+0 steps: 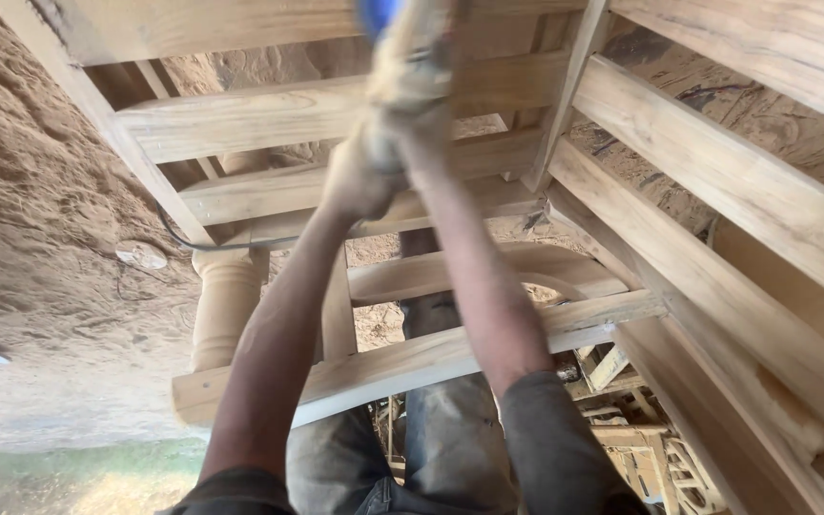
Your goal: The person sands a wooden chair frame using a power sander, moving the tool along the slats, rails and curved armrest of the chair. They reposition the chair between their legs and continue sanding different surfaces of the frame throughout the clip.
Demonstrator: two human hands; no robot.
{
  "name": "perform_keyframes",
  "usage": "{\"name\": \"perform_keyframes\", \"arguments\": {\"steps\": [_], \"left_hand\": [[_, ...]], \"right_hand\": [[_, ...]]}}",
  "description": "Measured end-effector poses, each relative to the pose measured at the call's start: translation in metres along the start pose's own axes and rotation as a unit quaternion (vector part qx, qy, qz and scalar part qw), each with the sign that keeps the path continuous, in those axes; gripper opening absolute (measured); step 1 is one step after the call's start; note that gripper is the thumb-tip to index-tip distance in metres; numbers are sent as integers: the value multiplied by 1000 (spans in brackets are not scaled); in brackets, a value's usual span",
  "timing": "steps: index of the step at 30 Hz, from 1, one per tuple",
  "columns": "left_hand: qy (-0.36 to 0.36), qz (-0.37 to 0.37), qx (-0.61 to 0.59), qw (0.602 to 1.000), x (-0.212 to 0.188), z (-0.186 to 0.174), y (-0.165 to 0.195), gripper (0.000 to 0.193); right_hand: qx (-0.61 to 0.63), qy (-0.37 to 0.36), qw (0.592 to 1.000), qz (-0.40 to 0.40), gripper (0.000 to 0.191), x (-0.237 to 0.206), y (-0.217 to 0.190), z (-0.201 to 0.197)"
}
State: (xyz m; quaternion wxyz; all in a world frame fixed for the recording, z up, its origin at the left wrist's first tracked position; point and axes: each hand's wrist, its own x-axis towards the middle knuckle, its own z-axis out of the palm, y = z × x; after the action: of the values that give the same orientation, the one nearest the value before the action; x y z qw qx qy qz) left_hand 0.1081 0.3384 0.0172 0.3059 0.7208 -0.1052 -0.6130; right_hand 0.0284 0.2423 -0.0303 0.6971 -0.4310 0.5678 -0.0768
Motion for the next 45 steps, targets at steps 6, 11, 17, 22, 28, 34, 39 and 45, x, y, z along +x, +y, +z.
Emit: {"name": "perform_keyframes", "arguments": {"steps": [6, 11, 17, 22, 28, 34, 39, 45], "left_hand": [[74, 70, -197, 975, -39, -52, -73, 62], [102, 74, -129, 984, -32, -30, -59, 67], [0, -45, -16, 999, 12, 50, 22, 70], [-43, 20, 35, 998, 37, 86, 70, 77], [-50, 18, -17, 998, 26, 67, 54, 75], [60, -9, -78, 995, -14, -7, -19, 76], [140, 66, -214, 965, -43, -79, -90, 71], [146, 18, -227, 963, -48, -95, -100, 73]], "right_hand": [[-49, -118, 990, -52, 53, -34, 4, 95], [-9, -138, 988, -64, 49, -29, -1, 77], [90, 1, 995, 45, 55, 8, -19, -52], [65, 62, 996, 1, 54, 14, -48, -120], [76, 29, 996, 23, 47, 8, -42, -95], [-6, -48, 999, 14, 48, -11, -7, 17], [-114, -166, 979, -43, 37, -28, 3, 138], [-134, -187, 973, -27, 42, -36, -9, 162]]}}
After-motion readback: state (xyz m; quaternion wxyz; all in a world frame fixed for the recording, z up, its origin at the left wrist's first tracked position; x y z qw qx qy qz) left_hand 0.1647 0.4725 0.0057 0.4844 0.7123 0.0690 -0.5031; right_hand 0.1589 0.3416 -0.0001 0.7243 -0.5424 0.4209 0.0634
